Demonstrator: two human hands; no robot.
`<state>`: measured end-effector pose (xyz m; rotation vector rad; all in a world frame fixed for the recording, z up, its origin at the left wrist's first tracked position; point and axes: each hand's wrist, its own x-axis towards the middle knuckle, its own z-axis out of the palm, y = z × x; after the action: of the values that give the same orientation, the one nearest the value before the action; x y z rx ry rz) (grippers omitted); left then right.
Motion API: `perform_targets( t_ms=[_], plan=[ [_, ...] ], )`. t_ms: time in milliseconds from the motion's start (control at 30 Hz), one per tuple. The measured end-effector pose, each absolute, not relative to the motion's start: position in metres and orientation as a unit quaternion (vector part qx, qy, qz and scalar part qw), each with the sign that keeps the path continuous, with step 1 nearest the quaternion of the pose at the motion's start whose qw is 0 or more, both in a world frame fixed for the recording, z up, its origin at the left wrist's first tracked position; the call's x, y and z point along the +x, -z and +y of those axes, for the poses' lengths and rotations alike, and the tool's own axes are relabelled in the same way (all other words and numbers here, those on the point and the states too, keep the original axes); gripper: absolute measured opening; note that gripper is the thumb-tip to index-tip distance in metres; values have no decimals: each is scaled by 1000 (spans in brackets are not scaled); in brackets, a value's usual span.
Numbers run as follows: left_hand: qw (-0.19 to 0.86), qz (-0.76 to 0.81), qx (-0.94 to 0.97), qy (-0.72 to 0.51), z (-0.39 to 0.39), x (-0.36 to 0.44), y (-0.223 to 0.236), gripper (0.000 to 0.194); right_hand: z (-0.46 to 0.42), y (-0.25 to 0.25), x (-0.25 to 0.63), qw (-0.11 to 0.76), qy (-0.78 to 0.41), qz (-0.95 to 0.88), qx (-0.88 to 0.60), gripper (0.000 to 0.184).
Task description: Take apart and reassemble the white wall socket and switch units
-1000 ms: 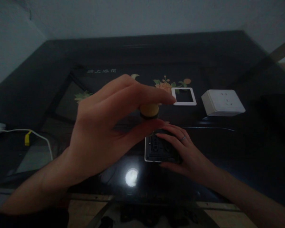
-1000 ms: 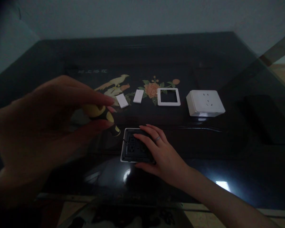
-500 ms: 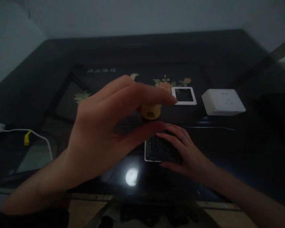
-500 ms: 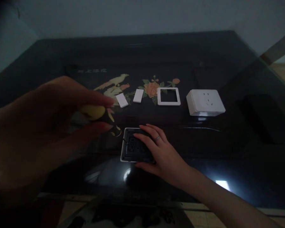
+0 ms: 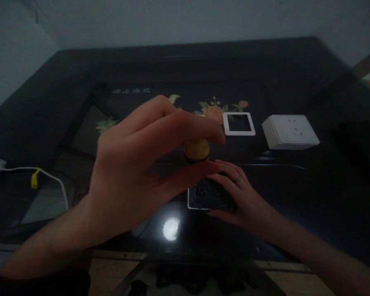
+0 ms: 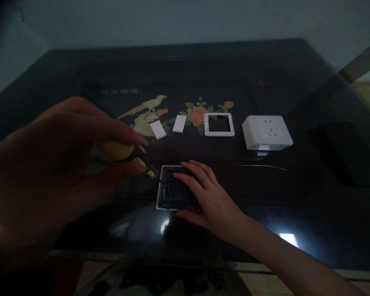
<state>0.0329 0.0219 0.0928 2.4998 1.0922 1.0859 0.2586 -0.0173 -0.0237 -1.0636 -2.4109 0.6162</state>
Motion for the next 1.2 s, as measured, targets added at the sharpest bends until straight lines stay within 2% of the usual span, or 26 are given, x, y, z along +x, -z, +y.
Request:
perform_targets(
  t_ms=[167, 233, 533, 700, 933, 1200],
  plan=[
    [208, 383, 845, -309, 15, 26, -101, 34, -17, 23, 258, 216, -228, -865, -391, 68],
    [222, 380, 850, -290, 13, 22, -104, 33, -17, 22, 258, 215, -229, -865, -392, 68],
    [209, 351, 866, -287, 16, 25, -106, 25, -18, 23, 259, 213, -217, -870, -389, 69],
    [164, 359, 861, -321, 18, 26, -103, 24, -17, 22, 258, 208, -229, -866, -393, 69],
    [164, 368, 863, -306, 18, 22, -103, 30, -18, 21, 258, 208, -234, -864, -395, 70],
    [162, 363, 863, -311, 20, 23, -102, 28, -18, 23, 258, 208, -235, -863, -396, 69]
  ],
)
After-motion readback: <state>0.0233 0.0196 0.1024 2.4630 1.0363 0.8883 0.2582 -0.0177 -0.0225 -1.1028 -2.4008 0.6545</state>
